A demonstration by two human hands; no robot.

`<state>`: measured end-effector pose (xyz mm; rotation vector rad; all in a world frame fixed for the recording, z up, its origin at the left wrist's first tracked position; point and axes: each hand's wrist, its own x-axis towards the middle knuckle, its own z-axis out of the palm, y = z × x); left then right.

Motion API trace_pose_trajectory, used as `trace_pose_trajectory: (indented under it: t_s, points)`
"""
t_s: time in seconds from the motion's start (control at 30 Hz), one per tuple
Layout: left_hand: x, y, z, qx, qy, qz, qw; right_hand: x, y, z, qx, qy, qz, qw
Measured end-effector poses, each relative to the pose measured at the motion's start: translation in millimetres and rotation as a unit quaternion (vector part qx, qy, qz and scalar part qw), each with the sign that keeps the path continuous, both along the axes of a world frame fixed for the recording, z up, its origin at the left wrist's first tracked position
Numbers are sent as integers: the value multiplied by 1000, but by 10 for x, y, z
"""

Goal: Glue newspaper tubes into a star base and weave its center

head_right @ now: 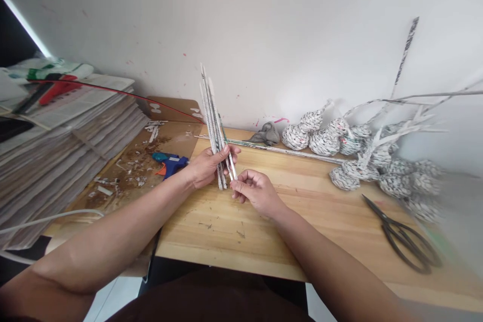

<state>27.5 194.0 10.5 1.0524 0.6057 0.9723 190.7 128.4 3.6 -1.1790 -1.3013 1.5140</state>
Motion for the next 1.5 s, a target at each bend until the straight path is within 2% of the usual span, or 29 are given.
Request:
trace_pose_trajectory:
  t_s: [0.2,0.37,0.47,0.73,1.17,1.4,1.5]
  points:
    - [4,-12,28,-26,-20,14,999,7,21,-19,-37,71,-5,997]
    - [3,-14,70,-53,-38,32,997,24,33,-44,-39,84,45,995]
    - [3,-25,92,-54,-30,24,998,24,18,-61,-44,90,71,992]
    - [11,-41,82,-23,-10,-7,1000,10,-9,-50,-100,119,74,985]
    - [20,-114,76,-33,-10,-80,996,-8,-7,-35,-81,76,20,994]
    - [27,-105,35,-50,-23,-77,996,8,-3,-22,-47,41,4,998]
    - [36,-100,33,-63,-25,-39,997,15,5,-10,-19,11,-3,1000]
